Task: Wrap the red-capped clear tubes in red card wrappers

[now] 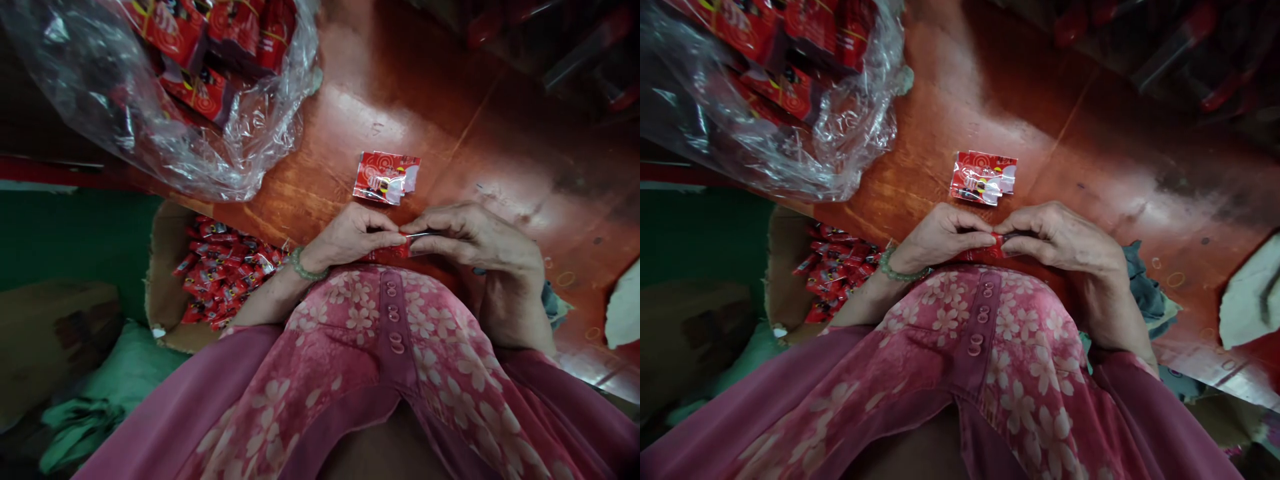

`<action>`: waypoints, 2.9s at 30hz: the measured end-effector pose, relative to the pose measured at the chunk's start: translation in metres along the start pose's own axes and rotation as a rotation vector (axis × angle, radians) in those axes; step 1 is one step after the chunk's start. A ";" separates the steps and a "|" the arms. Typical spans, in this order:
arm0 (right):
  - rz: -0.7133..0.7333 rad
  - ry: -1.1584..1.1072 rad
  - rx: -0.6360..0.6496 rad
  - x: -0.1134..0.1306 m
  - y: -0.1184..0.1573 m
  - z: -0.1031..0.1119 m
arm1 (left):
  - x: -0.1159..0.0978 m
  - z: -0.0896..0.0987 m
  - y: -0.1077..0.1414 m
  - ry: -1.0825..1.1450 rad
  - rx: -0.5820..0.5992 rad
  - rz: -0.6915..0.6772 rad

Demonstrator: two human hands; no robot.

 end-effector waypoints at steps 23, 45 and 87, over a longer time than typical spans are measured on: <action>-0.088 -0.564 -0.347 -0.026 0.011 -0.014 | 0.002 0.009 0.021 0.040 -0.278 0.050; 0.087 -0.997 -0.434 -0.024 -0.016 -0.054 | -0.006 -0.004 0.021 -0.137 -0.696 -0.329; 0.289 -0.231 -0.741 0.011 -0.021 -0.042 | -0.009 0.008 0.020 0.032 -0.148 -0.052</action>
Point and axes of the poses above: each hand's wrist, its own y-axis away from the middle knuckle, its own z-axis out of the back of the hand, x = y × z, the point moved 4 cm from there along -y, towards the middle knuckle, and after that the axes turned 15 degrees about -z, right-handed, at the moved point
